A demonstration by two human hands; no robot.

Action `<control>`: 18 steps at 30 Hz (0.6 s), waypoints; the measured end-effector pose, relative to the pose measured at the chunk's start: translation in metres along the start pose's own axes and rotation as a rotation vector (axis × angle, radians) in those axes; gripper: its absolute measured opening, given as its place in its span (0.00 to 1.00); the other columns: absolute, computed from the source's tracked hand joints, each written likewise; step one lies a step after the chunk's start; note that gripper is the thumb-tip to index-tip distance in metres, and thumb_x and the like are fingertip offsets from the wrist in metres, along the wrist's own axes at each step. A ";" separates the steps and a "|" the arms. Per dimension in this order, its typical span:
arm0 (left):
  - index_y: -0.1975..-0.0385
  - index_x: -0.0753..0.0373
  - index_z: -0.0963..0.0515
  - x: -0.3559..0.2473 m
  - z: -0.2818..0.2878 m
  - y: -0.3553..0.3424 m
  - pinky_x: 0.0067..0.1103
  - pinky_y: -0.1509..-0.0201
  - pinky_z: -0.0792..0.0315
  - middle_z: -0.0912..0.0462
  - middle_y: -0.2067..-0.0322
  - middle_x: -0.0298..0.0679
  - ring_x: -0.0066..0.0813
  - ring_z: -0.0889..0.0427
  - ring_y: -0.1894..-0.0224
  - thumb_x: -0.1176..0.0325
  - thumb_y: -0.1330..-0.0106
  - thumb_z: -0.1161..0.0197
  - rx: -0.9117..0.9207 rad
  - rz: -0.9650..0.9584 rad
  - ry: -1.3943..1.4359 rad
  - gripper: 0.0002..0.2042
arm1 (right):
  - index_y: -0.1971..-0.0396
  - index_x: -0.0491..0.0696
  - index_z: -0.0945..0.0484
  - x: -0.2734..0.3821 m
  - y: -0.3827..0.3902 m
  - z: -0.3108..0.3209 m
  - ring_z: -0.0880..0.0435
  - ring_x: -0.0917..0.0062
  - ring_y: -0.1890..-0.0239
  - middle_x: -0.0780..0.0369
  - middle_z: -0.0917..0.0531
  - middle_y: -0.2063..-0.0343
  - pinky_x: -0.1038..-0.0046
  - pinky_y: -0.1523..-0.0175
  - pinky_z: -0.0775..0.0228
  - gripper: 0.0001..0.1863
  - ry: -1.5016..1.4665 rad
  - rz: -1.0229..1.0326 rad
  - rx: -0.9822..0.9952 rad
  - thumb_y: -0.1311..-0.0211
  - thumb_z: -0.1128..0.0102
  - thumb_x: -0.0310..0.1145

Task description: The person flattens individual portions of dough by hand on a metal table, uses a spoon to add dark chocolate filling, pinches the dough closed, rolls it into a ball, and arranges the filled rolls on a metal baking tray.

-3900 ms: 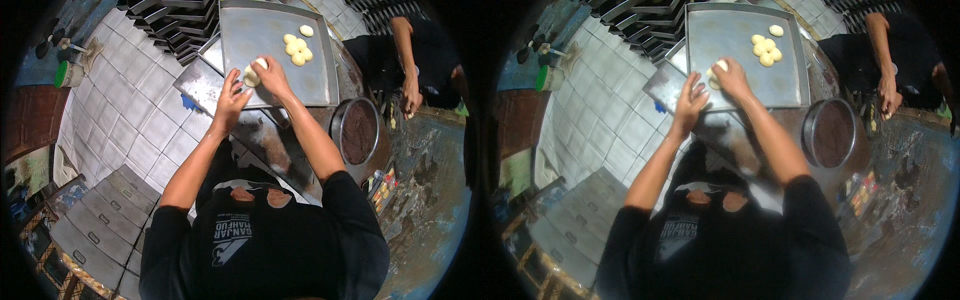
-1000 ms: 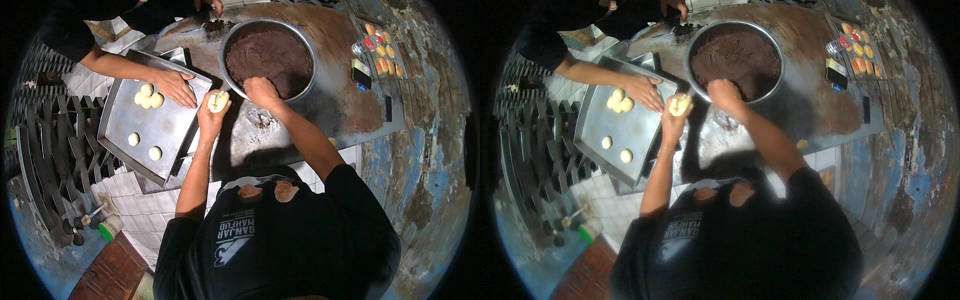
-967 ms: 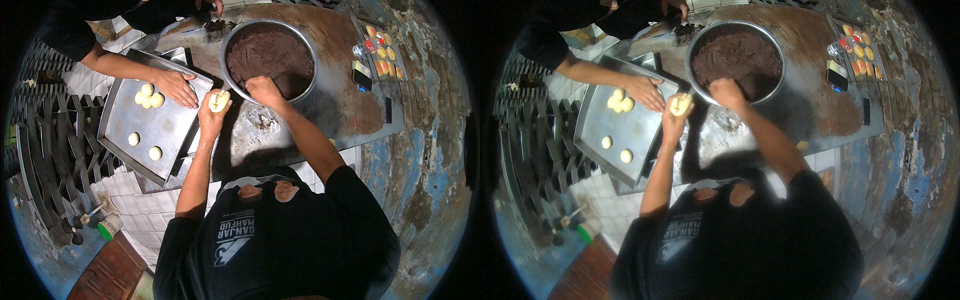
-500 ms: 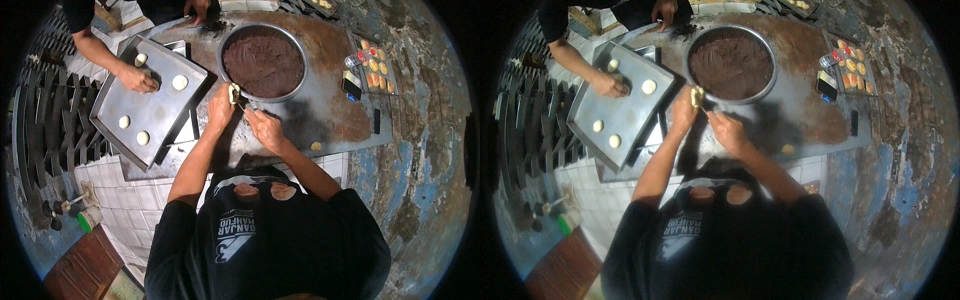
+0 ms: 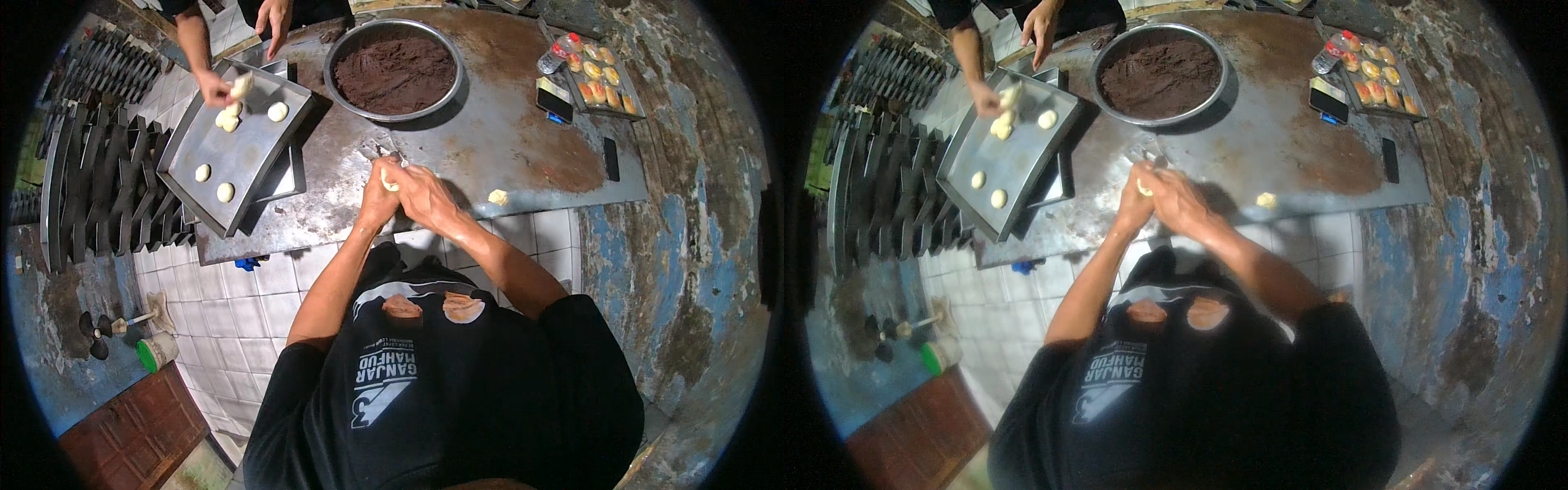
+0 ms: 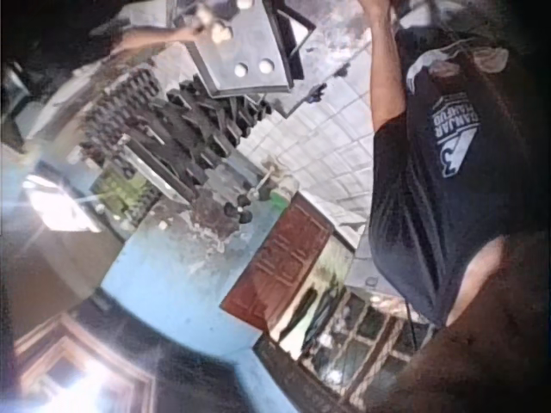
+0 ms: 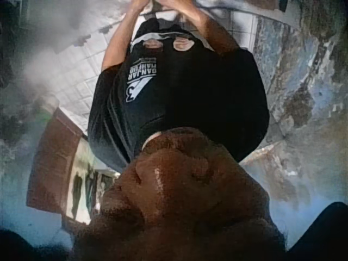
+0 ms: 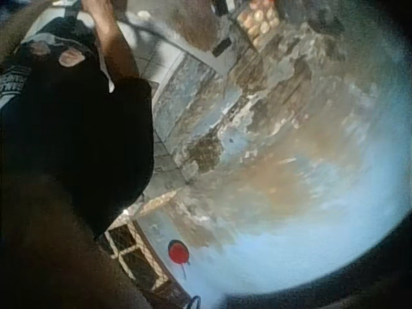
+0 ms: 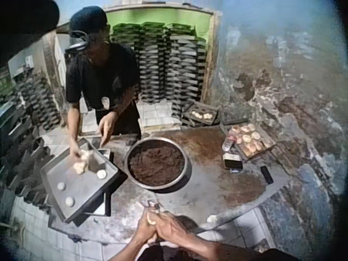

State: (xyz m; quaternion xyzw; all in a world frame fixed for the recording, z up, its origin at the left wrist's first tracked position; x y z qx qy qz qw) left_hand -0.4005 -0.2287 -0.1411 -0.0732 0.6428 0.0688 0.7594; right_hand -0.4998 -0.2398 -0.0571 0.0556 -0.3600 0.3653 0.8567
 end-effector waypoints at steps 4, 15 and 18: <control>0.46 0.60 0.28 -0.012 -0.032 0.030 0.19 0.61 0.26 0.19 0.64 0.34 0.21 0.22 0.66 0.67 0.39 0.25 0.109 0.321 0.421 0.24 | 0.36 0.45 0.32 -0.051 0.053 0.036 0.16 0.67 0.50 0.55 0.16 0.46 0.67 0.41 0.27 0.24 -0.445 -0.242 -0.355 0.31 0.54 0.21; 0.40 0.63 0.22 -0.088 -0.074 0.080 0.33 0.42 0.25 0.17 0.46 0.53 0.46 0.17 0.44 0.54 0.29 0.37 0.059 -0.255 -0.191 0.23 | 0.43 0.38 0.28 -0.101 0.129 -0.012 0.19 0.78 0.51 0.62 0.17 0.55 0.74 0.43 0.27 0.21 -1.388 -0.482 -0.304 0.34 0.37 0.23; 0.38 0.61 0.24 -0.079 -0.092 0.094 0.35 0.44 0.24 0.15 0.50 0.52 0.50 0.16 0.47 0.55 0.34 0.32 0.336 -0.034 -0.344 0.27 | 0.54 0.43 0.17 -0.097 0.150 -0.005 0.16 0.74 0.56 0.59 0.15 0.58 0.72 0.49 0.23 0.11 -1.164 -0.538 -0.076 0.35 0.36 0.26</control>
Point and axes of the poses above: each hand's wrist, its own y-axis away from the middle knuckle, its own z-axis out of the back of the hand, x = y × z, the point moved 9 cm from there along -y, towards the middle knuckle
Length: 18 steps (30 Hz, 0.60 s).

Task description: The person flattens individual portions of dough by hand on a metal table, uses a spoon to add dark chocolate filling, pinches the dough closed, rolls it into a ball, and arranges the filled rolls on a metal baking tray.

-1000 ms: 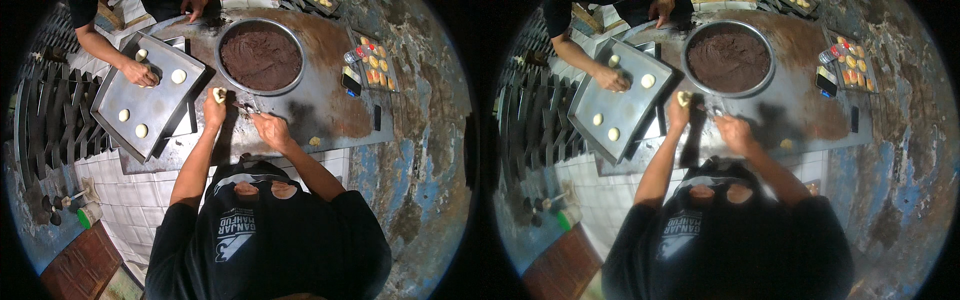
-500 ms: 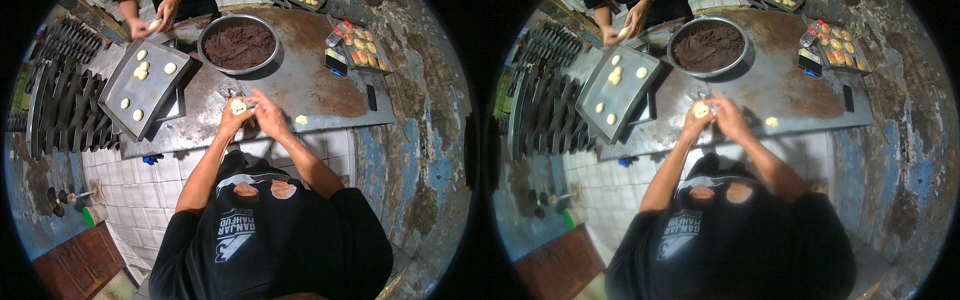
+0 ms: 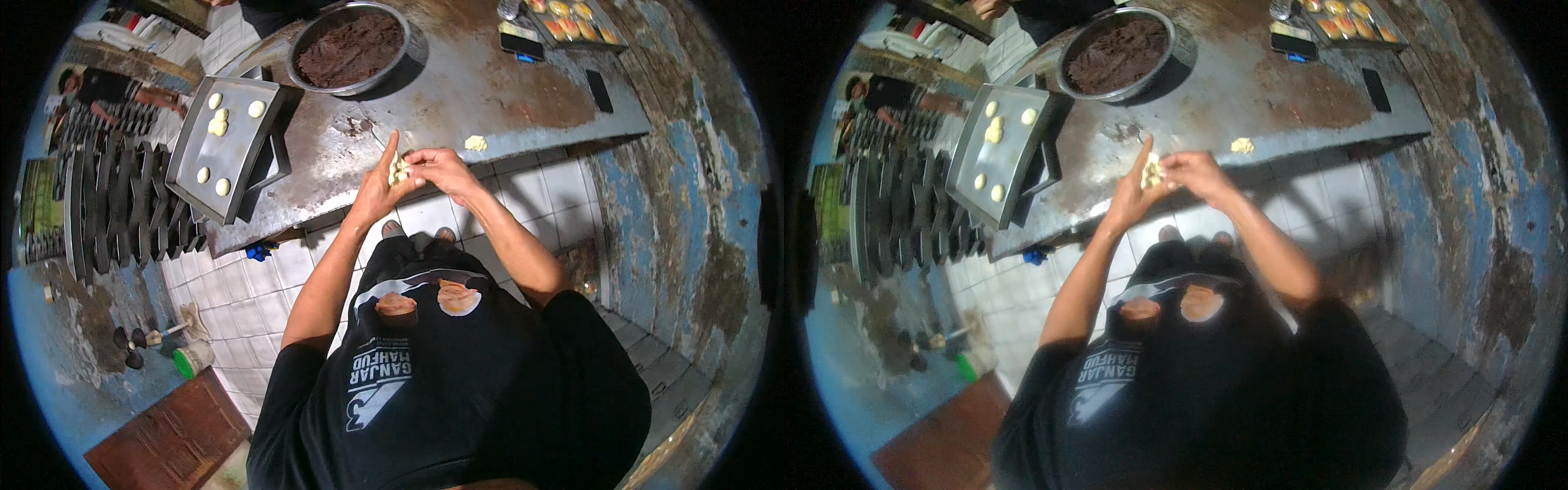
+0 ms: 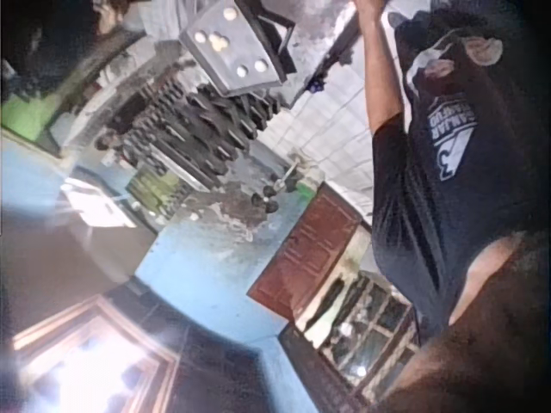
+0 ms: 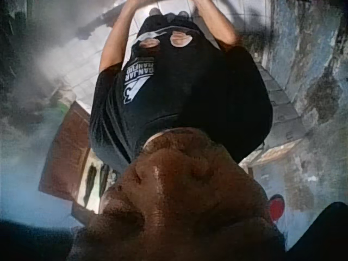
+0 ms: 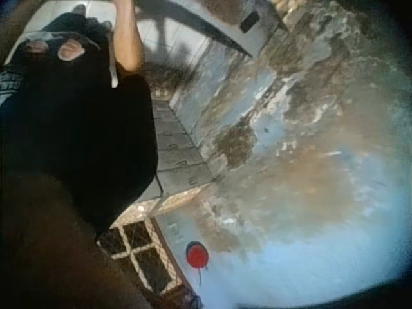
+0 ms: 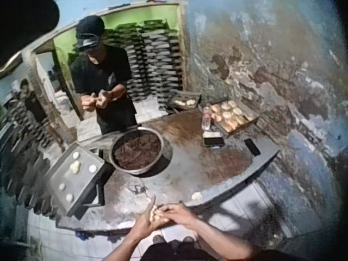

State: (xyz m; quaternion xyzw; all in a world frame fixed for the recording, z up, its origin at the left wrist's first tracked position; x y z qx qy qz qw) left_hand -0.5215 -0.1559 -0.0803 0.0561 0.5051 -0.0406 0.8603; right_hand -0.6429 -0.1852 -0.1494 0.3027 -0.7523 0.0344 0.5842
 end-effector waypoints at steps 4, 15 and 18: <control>0.49 0.64 0.19 0.034 -0.035 0.015 0.39 0.50 0.22 0.13 0.64 0.55 0.58 0.14 0.57 0.60 0.39 0.29 0.230 0.058 -0.278 0.21 | 0.66 0.44 0.14 0.038 0.043 -0.038 0.13 0.67 0.61 0.55 0.14 0.67 0.69 0.55 0.21 0.05 0.976 0.439 0.011 0.40 0.36 0.26; 0.66 0.66 0.14 0.084 -0.022 0.054 0.24 0.59 0.27 0.17 0.65 0.38 0.25 0.21 0.64 0.48 0.32 0.35 0.150 0.498 0.287 0.22 | 0.51 0.51 0.15 -0.031 -0.007 0.160 0.27 0.64 0.36 0.59 0.18 0.45 0.60 0.33 0.35 0.15 1.556 0.155 -0.556 0.31 0.42 0.39; 0.51 0.64 0.15 0.054 0.022 0.045 0.27 0.51 0.25 0.15 0.57 0.41 0.31 0.19 0.60 0.46 0.25 0.45 -0.153 0.273 0.272 0.25 | 0.50 0.54 0.15 0.010 -0.026 0.115 0.24 0.61 0.39 0.63 0.20 0.43 0.60 0.34 0.34 0.14 1.227 0.437 -0.431 0.34 0.37 0.34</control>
Point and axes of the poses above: each hand's wrist, its own y-axis away from the middle knuckle, its own z-axis out of the back of the hand, x = y × z, the point moved 9 cm from there along -y, towards the middle knuckle
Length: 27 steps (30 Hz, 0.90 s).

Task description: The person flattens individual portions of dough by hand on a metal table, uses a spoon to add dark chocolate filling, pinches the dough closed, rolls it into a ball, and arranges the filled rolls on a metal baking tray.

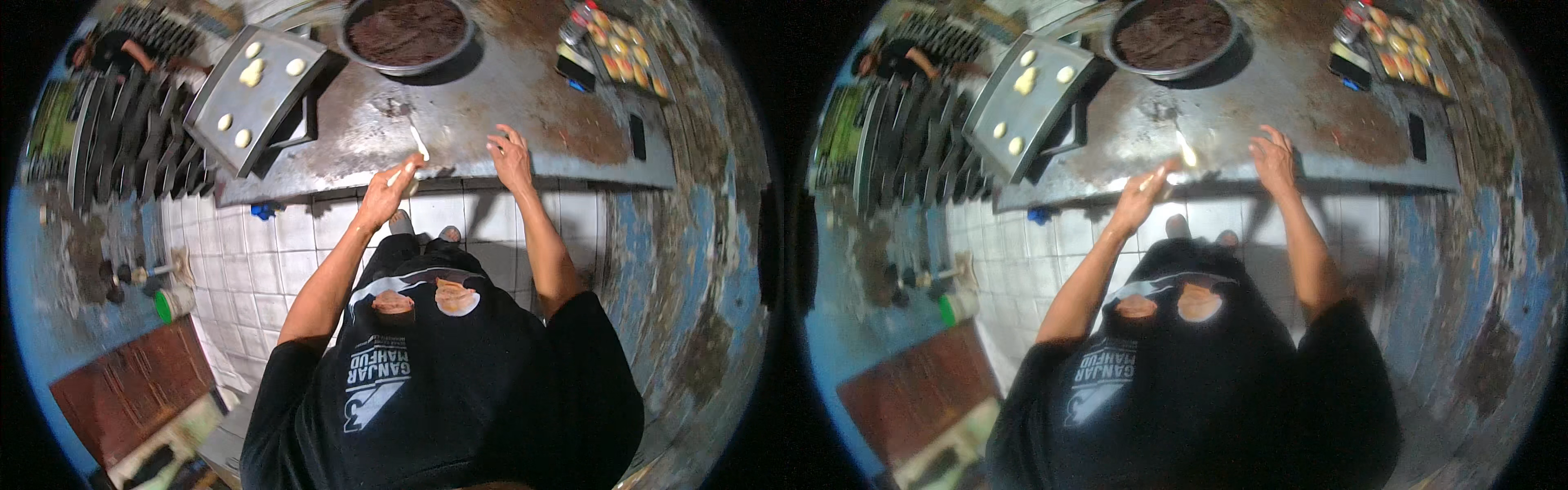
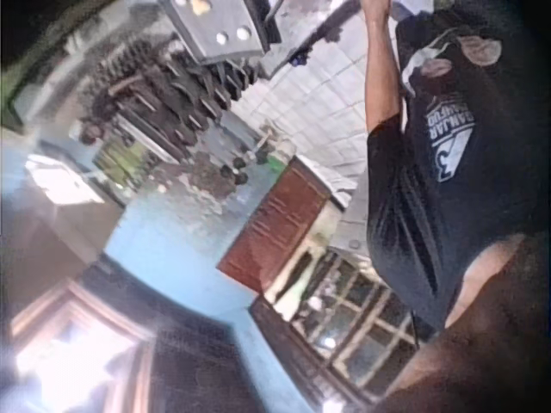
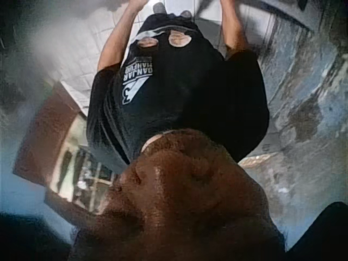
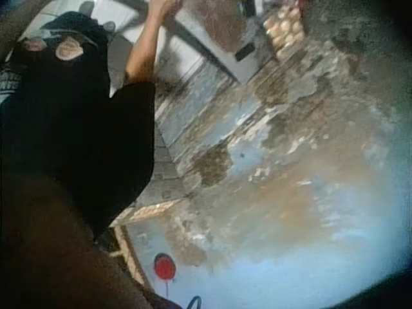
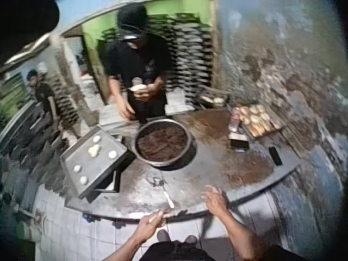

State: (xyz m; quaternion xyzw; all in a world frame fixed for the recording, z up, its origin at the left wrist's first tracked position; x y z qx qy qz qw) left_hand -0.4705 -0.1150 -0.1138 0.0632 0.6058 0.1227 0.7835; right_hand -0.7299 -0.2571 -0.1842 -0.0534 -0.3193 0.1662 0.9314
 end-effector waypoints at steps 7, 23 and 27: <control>0.22 0.57 0.61 -0.044 0.039 0.008 0.30 0.44 0.27 0.17 0.52 0.53 0.44 0.18 0.49 0.54 0.28 0.39 -0.106 -0.199 -0.080 0.44 | 0.45 0.43 0.22 0.235 -0.037 -0.036 0.16 0.80 0.56 0.59 0.14 0.56 0.75 0.50 0.24 0.20 -0.655 0.095 0.859 0.38 0.35 0.27; 0.39 0.66 0.23 0.034 0.236 -0.048 0.27 0.36 0.29 0.33 0.30 0.43 0.31 0.25 0.39 0.46 0.22 0.51 -0.497 -0.114 0.761 0.28 | 0.44 0.42 0.27 0.392 -0.065 -0.202 0.20 0.77 0.50 0.61 0.18 0.53 0.72 0.45 0.29 0.21 -1.473 -0.444 0.746 0.22 0.48 0.45; 0.42 0.71 0.22 0.075 0.307 -0.077 0.21 0.40 0.27 0.20 0.42 0.44 0.27 0.21 0.44 0.51 0.20 0.52 -0.533 -0.008 0.920 0.26 | 0.46 0.42 0.26 0.434 -0.110 -0.279 0.18 0.73 0.48 0.58 0.19 0.50 0.68 0.43 0.24 0.17 -1.382 -0.569 1.189 0.23 0.47 0.39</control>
Point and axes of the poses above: each hand's wrist, its own y-axis away from the middle knuckle, its own z-axis out of the back of the hand, x = y × z, the point moved 9 cm from there along -y, towards the middle knuckle
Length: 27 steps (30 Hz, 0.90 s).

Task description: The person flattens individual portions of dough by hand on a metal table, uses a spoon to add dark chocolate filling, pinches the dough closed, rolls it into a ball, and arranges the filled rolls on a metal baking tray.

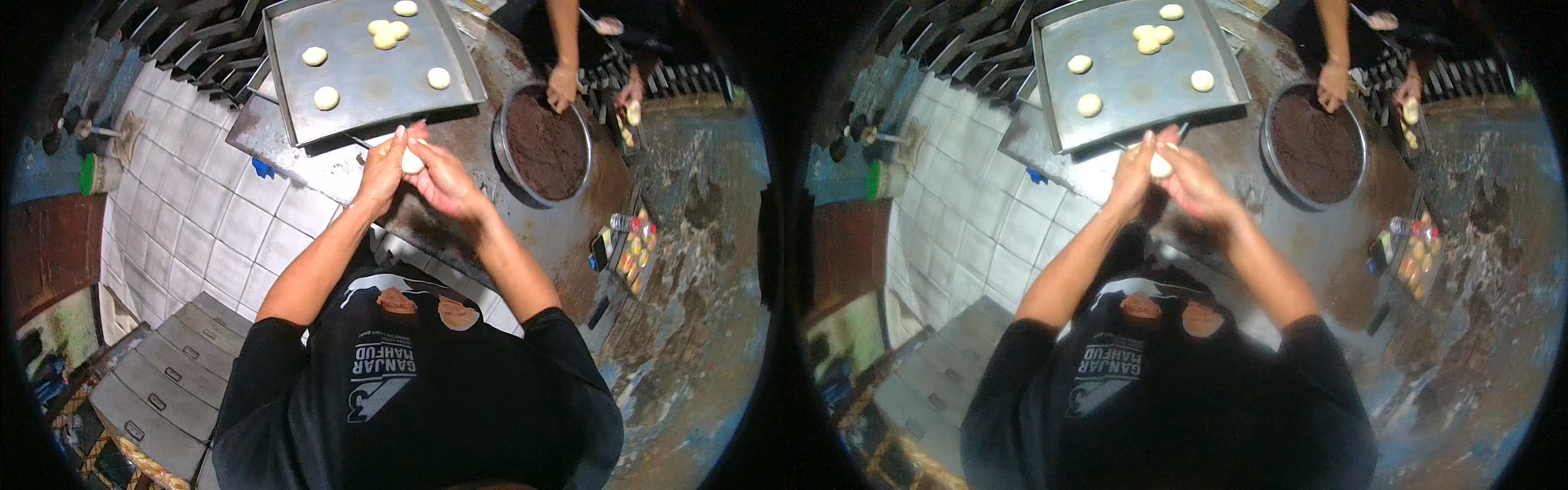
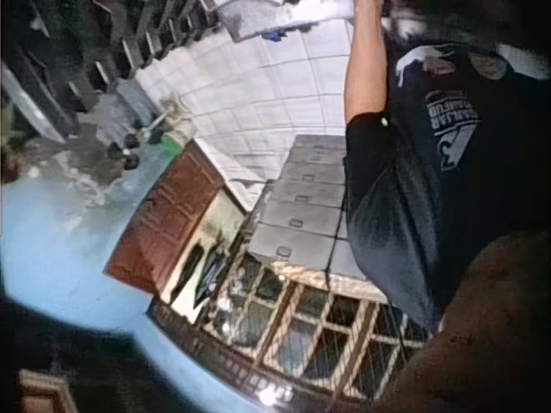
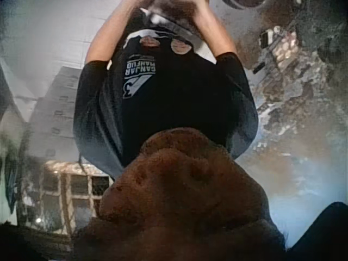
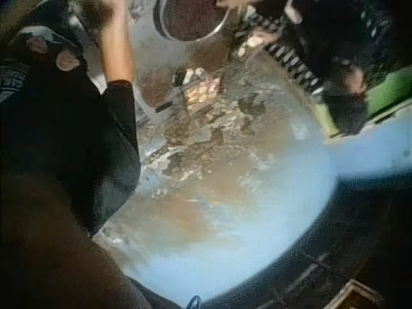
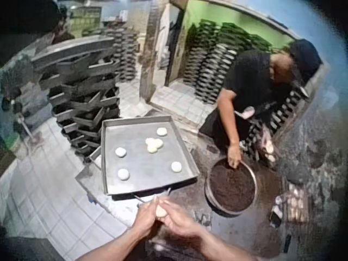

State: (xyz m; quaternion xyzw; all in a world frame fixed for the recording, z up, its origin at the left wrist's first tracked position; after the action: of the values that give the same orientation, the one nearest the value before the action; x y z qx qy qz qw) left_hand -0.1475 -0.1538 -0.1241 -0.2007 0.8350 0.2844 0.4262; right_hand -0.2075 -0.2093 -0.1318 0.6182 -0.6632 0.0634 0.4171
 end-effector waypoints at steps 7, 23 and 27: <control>0.25 0.65 0.47 -0.072 0.111 -0.064 0.26 0.36 0.30 0.37 0.30 0.48 0.33 0.28 0.36 0.67 0.27 0.38 -0.176 -0.245 -0.164 0.35 | 0.41 0.42 0.28 0.086 -0.189 -0.006 0.19 0.60 0.48 0.50 0.20 0.49 0.60 0.45 0.26 0.25 1.589 0.460 -0.099 0.35 0.35 0.34; 0.38 0.65 0.27 -0.142 0.151 -0.125 0.26 0.46 0.23 0.21 0.46 0.46 0.33 0.18 0.50 0.72 0.30 0.39 -0.209 -0.201 -0.567 0.20 | 0.47 0.43 0.19 0.130 -0.304 0.032 0.19 0.61 0.47 0.54 0.14 0.52 0.64 0.38 0.31 0.22 1.236 0.095 -0.060 0.25 0.49 0.46; 0.40 0.62 0.26 -0.125 0.144 -0.124 0.28 0.45 0.24 0.19 0.50 0.46 0.37 0.18 0.50 0.71 0.30 0.40 -0.199 -0.234 -0.533 0.19 | 0.50 0.37 0.19 0.211 -0.331 0.063 0.18 0.57 0.48 0.46 0.15 0.54 0.61 0.41 0.29 0.27 1.537 0.625 -0.569 0.35 0.38 0.48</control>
State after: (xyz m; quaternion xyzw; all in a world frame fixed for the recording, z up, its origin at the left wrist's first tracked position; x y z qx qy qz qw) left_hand 0.0796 -0.1426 -0.1272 -0.2545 0.6329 0.3563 0.6385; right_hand 0.0755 -0.4842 -0.1824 0.0666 -0.3282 0.4060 0.8503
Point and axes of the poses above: each hand's wrist, its own y-axis away from the middle knuckle, its own z-axis out of the back of the hand, x = y × z, the point moved 9 cm from there along -y, towards the middle knuckle
